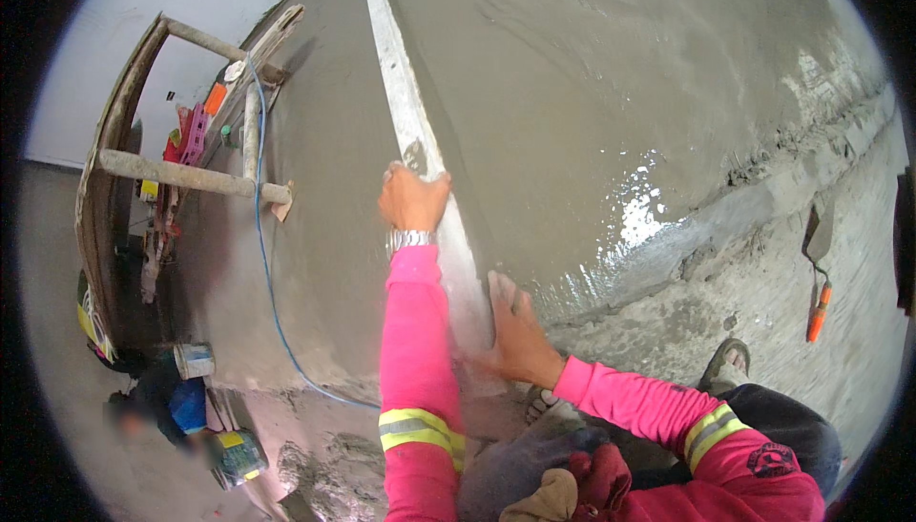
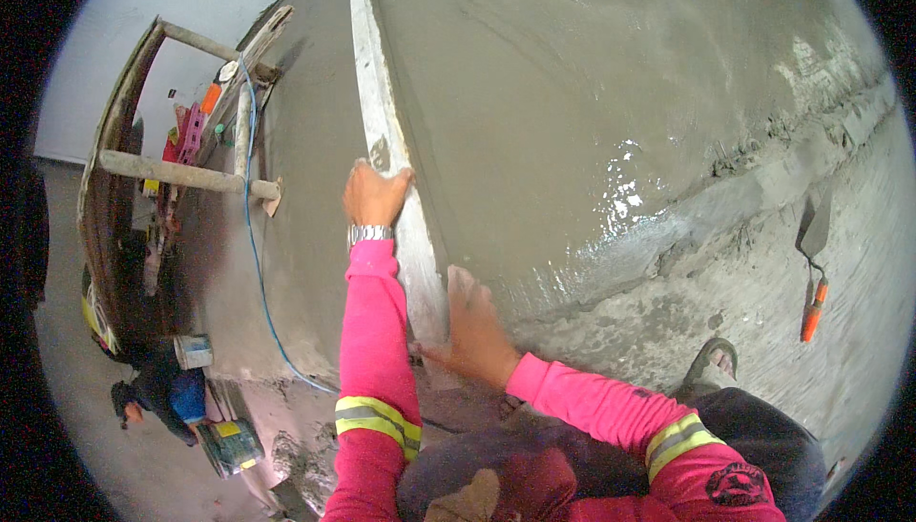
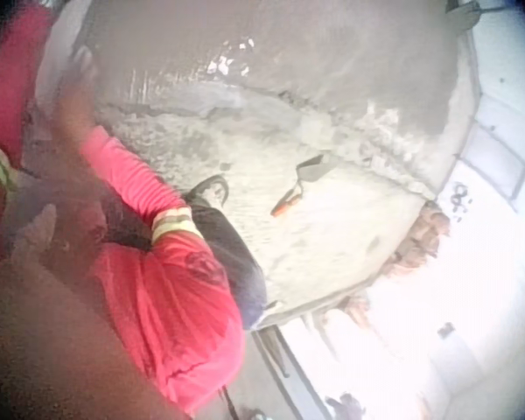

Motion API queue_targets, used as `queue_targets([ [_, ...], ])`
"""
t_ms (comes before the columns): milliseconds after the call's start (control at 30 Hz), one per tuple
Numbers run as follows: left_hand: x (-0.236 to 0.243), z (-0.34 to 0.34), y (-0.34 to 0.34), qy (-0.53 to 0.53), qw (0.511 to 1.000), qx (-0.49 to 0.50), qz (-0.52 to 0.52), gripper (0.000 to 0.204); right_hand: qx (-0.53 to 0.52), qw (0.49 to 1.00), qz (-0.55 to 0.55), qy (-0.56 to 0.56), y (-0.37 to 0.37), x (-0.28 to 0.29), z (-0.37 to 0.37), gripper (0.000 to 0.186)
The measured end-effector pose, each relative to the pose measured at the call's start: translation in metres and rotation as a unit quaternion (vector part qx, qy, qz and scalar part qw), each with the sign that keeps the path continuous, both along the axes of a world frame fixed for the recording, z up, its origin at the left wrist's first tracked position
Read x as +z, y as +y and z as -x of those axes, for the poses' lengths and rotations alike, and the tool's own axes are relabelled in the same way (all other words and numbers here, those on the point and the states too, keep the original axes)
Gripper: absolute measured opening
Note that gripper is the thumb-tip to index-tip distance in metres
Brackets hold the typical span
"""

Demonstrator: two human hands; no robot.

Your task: The person uses a trowel to spread wet concrete on a floor and then uses a long straight edge to level the surface. The person repeatedly drags the straight edge across the concrete to create a flat, even finish.

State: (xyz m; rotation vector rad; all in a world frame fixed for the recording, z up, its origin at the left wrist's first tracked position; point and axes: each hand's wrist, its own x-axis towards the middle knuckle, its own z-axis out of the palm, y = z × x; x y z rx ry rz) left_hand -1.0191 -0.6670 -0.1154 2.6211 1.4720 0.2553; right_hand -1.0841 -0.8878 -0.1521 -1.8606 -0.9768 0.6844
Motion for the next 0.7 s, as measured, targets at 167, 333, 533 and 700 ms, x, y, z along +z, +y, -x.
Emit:
queue_targets([
  [167, -0.005, -0.026, -0.020, -0.030, 1.000, 0.003, 0.009, 0.068, 0.006, 0.994, 0.091, -0.065, -0.014, 0.033, -0.018, 0.103],
  [333, -0.013, -0.053, -0.046, -0.104, 0.992, -0.029, 0.066, 0.082, -0.040, 0.993, 0.041, -0.103, -0.043, 0.013, -0.049, 0.095],
  [533, -0.051, -0.094, -0.035, -0.266, 0.954, -0.015, 0.141, 0.097, -0.028, 0.990, 0.026, -0.136, -0.063, 0.011, -0.080, 0.093],
  [700, -0.058, -0.101, -0.073, -0.280, 0.935, -0.047, 0.212, 0.090, -0.006, 0.987, 0.012, -0.157, -0.100, -0.015, -0.094, 0.094],
])
